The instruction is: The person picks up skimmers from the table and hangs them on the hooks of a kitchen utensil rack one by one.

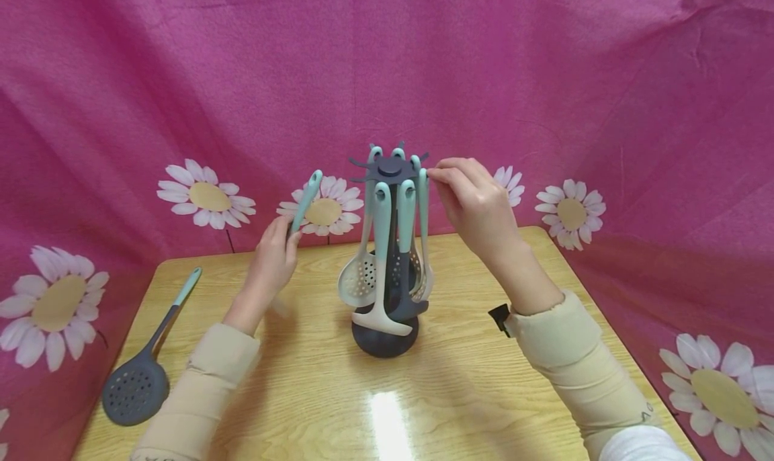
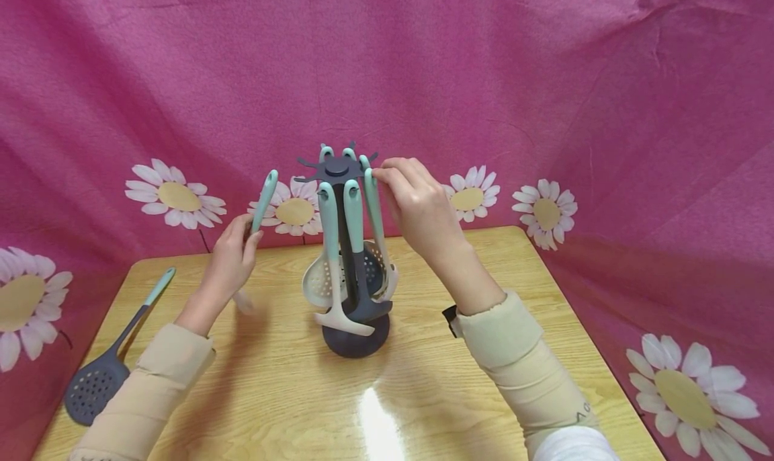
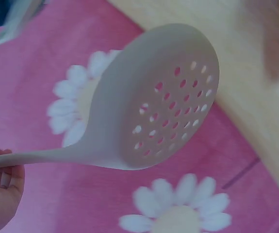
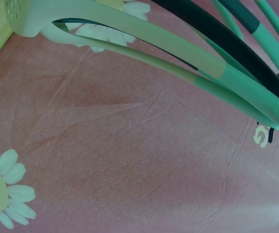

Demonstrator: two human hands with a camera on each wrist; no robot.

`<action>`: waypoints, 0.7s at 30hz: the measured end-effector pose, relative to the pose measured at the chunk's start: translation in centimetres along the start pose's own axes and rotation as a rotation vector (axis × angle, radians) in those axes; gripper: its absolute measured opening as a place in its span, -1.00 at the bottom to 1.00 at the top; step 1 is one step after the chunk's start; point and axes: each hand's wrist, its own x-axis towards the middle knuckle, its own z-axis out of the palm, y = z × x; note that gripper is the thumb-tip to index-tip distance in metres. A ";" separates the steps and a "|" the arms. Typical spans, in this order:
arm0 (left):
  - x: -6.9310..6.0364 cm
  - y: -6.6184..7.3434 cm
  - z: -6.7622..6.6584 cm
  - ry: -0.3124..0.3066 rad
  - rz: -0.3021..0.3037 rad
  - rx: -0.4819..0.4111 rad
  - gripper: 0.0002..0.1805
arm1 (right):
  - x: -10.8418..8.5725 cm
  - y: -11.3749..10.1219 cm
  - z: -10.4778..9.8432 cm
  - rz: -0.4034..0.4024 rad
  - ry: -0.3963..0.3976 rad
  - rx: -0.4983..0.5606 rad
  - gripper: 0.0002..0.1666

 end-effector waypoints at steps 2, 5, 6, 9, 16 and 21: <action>0.1 1.1 -0.1 0.019 0.031 -0.045 -0.77 | 0.0 0.0 0.0 0.002 0.000 0.000 -0.89; 0.1 2.6 -0.2 0.040 0.085 -0.084 -0.77 | 0.0 0.0 0.0 0.004 -0.002 0.001 -0.89; 0.2 3.0 -0.3 0.046 0.106 -0.093 -0.76 | 0.0 0.1 0.0 0.004 -0.003 0.002 -0.88; 0.2 4.0 -0.4 0.063 0.158 -0.105 -0.69 | 0.0 0.1 0.1 0.006 0.000 0.008 -0.88; 0.0 5.5 -0.6 0.070 0.222 -0.111 -0.65 | 0.0 0.0 0.0 0.007 -0.003 0.009 -0.88; -0.2 6.2 -0.8 0.080 0.239 -0.119 -0.71 | 0.0 0.1 0.0 0.004 -0.002 0.008 -0.88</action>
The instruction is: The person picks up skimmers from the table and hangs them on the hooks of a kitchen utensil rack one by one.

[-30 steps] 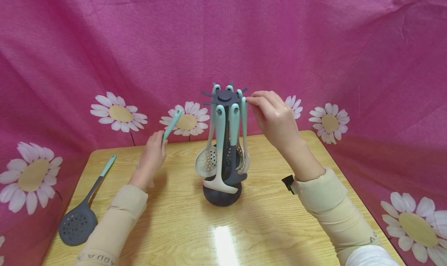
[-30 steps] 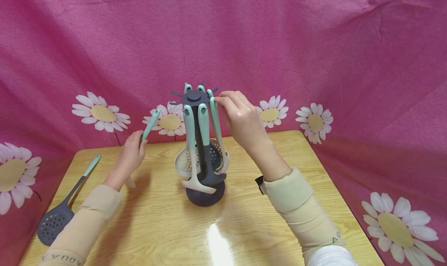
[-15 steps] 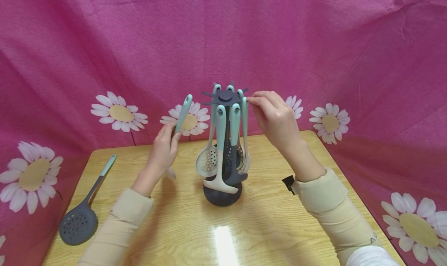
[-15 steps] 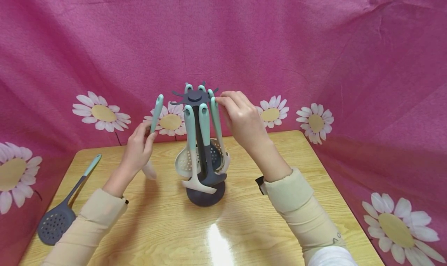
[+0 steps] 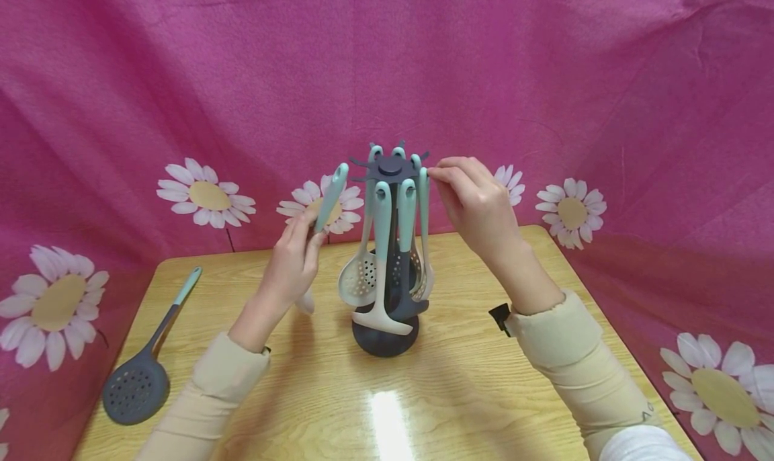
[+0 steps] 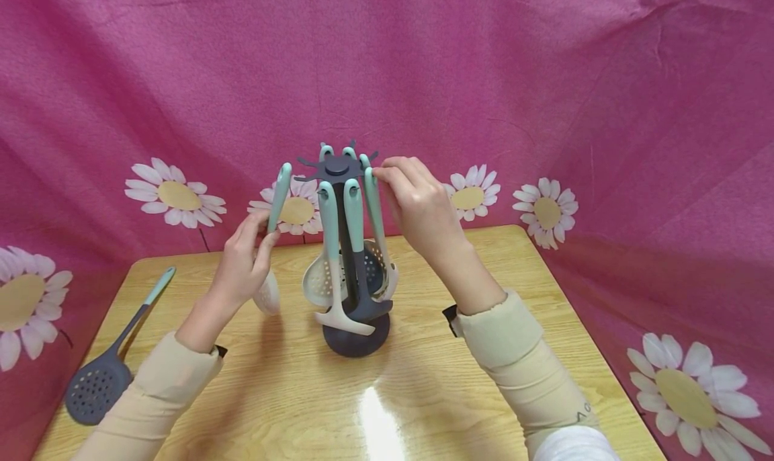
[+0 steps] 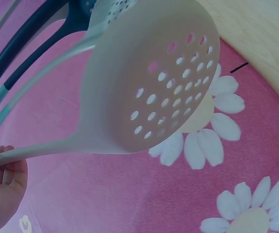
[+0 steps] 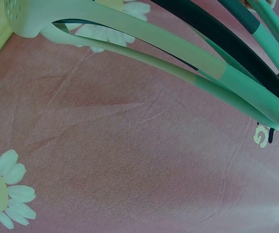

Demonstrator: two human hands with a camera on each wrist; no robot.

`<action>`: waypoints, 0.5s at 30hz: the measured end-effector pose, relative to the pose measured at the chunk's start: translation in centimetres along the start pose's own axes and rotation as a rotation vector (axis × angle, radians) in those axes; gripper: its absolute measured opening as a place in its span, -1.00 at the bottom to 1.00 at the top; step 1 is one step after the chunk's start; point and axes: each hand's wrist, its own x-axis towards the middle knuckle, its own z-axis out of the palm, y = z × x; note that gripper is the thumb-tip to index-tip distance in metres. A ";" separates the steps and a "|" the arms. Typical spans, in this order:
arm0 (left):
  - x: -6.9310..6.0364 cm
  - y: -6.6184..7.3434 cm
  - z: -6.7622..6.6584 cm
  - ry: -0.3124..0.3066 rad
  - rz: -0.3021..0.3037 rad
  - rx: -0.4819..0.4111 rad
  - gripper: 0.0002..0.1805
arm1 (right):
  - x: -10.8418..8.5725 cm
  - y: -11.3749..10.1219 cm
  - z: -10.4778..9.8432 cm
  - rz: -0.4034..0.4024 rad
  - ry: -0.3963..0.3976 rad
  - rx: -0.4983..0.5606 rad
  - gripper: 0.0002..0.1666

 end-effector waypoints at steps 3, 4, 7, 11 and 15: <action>0.0 0.4 0.0 -0.001 0.022 0.005 -0.75 | 0.0 0.0 0.0 -0.003 0.002 0.000 -0.88; 0.1 0.5 0.0 -0.001 0.028 0.005 -0.76 | 0.0 0.0 0.0 -0.004 0.003 0.001 -0.87; 0.0 0.7 0.1 -0.002 0.037 0.006 -0.77 | 0.0 0.0 0.0 -0.007 0.006 -0.001 -0.88; -0.2 0.8 0.4 -0.019 0.026 0.010 -0.78 | 0.0 0.0 0.0 -0.009 0.011 0.000 -0.89; -0.3 0.8 0.7 -0.041 0.020 0.013 -0.78 | 0.0 0.0 0.0 -0.006 0.009 -0.002 -0.88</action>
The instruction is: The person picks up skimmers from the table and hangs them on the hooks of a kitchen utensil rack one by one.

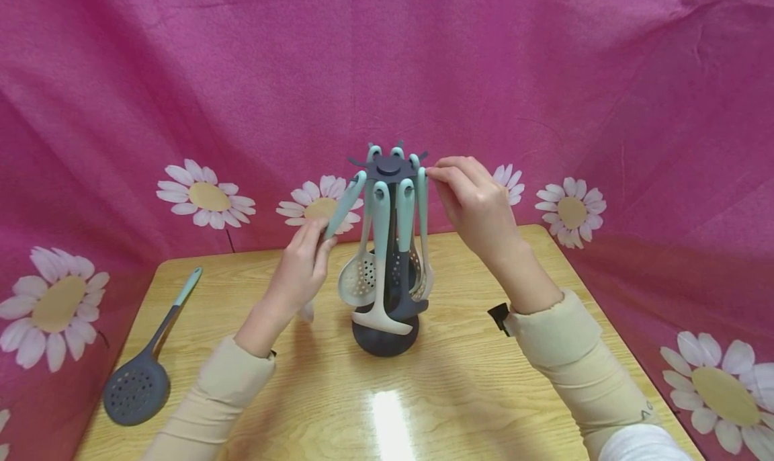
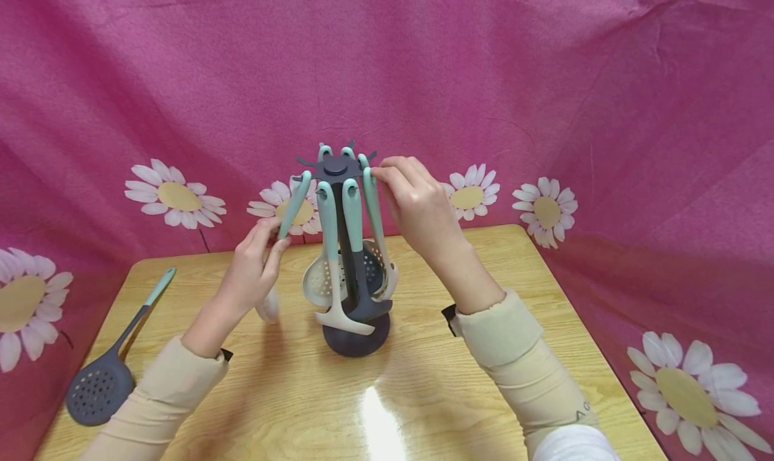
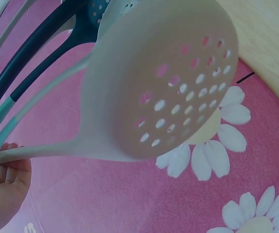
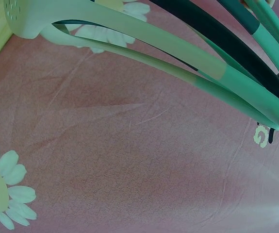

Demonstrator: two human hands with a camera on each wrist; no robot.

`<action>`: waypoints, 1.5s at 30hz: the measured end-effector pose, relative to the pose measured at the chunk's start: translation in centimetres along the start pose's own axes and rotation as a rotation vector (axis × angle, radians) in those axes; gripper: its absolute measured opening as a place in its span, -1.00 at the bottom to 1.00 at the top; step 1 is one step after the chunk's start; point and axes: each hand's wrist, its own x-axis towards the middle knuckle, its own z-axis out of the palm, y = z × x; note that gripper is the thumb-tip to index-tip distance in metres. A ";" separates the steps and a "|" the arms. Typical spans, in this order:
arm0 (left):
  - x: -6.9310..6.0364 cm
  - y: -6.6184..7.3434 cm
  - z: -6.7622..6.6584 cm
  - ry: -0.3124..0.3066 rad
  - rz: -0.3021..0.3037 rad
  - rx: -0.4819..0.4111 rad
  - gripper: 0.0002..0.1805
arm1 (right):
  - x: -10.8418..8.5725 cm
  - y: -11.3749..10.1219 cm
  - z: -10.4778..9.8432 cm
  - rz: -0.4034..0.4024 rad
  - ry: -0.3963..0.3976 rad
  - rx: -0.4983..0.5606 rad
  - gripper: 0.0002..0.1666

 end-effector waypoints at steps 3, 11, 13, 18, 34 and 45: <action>0.0 0.1 0.3 -0.005 0.003 -0.008 -0.78 | 0.0 0.0 0.0 0.005 -0.001 0.001 -0.88; -0.2 0.6 1.5 -0.023 -0.046 -0.085 -0.69 | 0.1 0.0 -0.1 0.000 -0.011 -0.004 -0.88; -0.2 0.8 1.7 -0.033 -0.069 -0.102 -0.66 | 0.1 0.0 -0.1 -0.001 -0.013 -0.003 -0.88; -0.4 1.2 2.2 -0.052 -0.102 -0.117 -0.65 | 0.1 0.0 0.0 -0.001 -0.001 0.005 -0.88; -0.6 1.3 2.9 -0.022 -0.084 -0.161 -0.66 | 0.0 0.0 0.1 0.005 0.004 0.013 -0.87; -0.9 1.1 3.1 0.010 -0.103 -0.189 -0.65 | 0.0 0.1 0.1 0.005 0.001 0.014 -0.87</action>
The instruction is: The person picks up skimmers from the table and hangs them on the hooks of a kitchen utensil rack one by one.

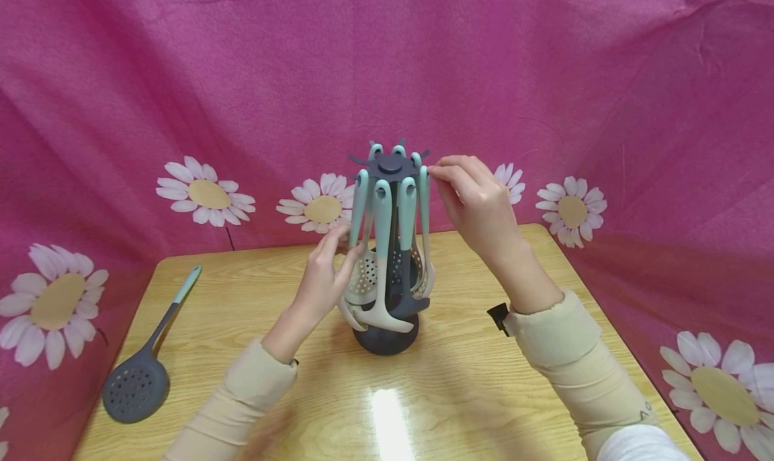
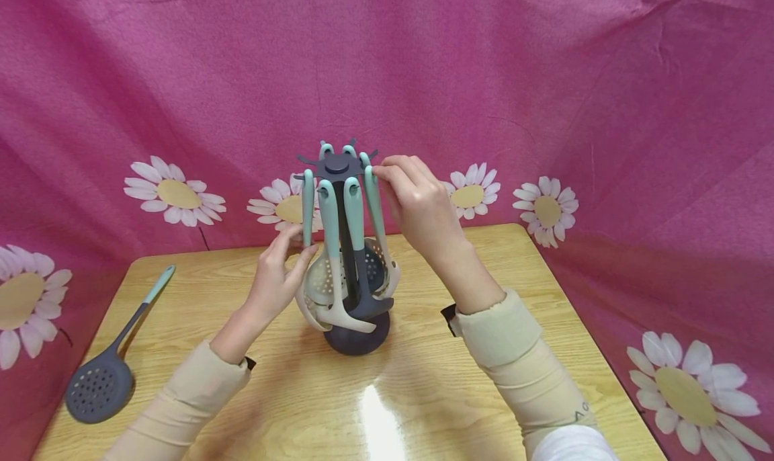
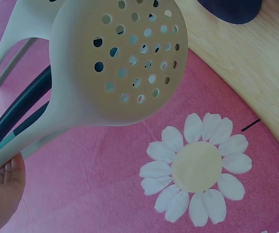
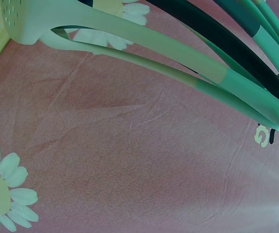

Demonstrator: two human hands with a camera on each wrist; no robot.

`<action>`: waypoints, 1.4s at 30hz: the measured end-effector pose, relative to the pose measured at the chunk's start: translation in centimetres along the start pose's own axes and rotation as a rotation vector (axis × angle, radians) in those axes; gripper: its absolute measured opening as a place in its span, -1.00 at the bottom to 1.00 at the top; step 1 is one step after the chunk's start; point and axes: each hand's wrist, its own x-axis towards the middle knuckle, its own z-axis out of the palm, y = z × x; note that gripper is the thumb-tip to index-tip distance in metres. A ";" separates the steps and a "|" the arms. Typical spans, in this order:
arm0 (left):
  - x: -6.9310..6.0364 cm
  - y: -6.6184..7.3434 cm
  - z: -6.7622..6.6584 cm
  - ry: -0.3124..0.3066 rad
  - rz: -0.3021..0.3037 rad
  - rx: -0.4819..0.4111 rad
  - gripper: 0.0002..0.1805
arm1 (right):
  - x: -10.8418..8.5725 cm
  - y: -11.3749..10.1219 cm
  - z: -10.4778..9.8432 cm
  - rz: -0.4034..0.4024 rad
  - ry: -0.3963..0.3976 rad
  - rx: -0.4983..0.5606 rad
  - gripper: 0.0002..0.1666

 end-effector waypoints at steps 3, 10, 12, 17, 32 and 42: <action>-0.1 -0.2 -0.1 0.014 0.015 -0.016 -0.62 | 0.0 0.0 0.0 -0.001 -0.002 -0.004 -0.86; -0.1 -3.0 -1.4 0.159 0.086 -0.056 -0.63 | 0.0 0.0 0.0 0.002 -0.007 0.001 -0.86; -0.1 -4.4 -2.1 0.212 0.074 -0.008 -0.70 | 0.0 0.0 0.0 0.004 -0.007 0.002 -0.86; -1.0 -8.3 -4.5 0.263 -0.034 0.189 -0.74 | -0.1 0.0 -0.1 0.005 -0.004 0.001 -0.86; -6.4 -16.7 -11.6 0.169 -0.308 0.683 -0.72 | 0.0 -0.1 -0.1 0.005 0.001 0.001 -0.87; -9.0 -18.4 -14.8 -0.134 -0.639 0.717 -0.51 | 0.0 -0.1 0.1 0.006 0.016 0.011 -0.87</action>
